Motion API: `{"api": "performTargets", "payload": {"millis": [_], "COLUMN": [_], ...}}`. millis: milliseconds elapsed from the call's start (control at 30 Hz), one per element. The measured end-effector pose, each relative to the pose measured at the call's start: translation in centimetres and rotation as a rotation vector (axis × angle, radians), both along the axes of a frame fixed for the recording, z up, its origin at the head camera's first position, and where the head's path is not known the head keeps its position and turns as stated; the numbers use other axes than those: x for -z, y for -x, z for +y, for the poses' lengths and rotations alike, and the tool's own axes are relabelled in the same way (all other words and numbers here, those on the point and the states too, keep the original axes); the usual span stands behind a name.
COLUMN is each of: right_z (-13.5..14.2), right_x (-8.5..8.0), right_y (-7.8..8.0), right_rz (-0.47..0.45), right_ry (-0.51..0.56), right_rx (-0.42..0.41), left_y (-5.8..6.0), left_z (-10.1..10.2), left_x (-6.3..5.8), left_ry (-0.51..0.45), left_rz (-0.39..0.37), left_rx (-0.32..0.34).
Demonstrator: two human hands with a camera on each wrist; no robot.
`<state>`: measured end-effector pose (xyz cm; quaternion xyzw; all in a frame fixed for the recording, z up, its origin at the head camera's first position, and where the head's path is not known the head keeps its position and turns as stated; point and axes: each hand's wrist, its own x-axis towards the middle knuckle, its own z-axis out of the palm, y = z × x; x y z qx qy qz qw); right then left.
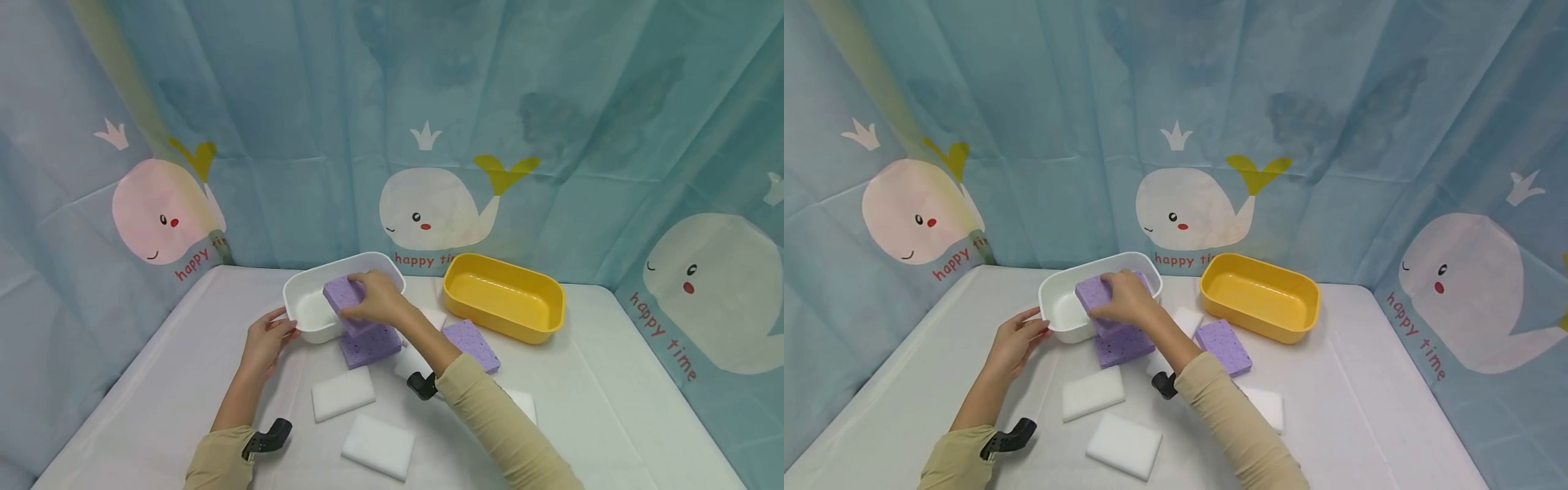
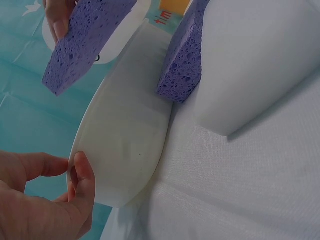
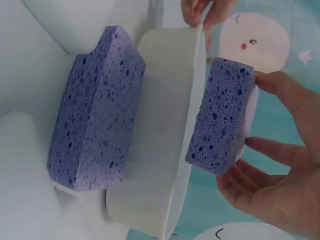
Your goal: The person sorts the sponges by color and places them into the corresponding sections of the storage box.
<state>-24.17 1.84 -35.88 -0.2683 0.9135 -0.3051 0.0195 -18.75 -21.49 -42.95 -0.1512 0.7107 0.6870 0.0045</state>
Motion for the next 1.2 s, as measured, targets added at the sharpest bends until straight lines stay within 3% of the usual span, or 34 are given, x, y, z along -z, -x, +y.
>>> {"api": "performTargets", "payload": {"millis": [833, 1200], "right_z": [-4.5, -5.6], "right_x": [0.4, 0.9], "right_y": [2.2, 3.0], "right_rz": [-0.023, -0.070], "right_ry": [-0.049, -0.011], "right_rx": [0.154, 0.213], "left_y": [0.0, 0.0], "left_z": [-0.2, -0.1], "left_x": [0.1, 0.0], "left_ry": [-0.018, -0.031], "left_rz": [0.022, 0.023], "left_rx": [0.005, 0.014]}}
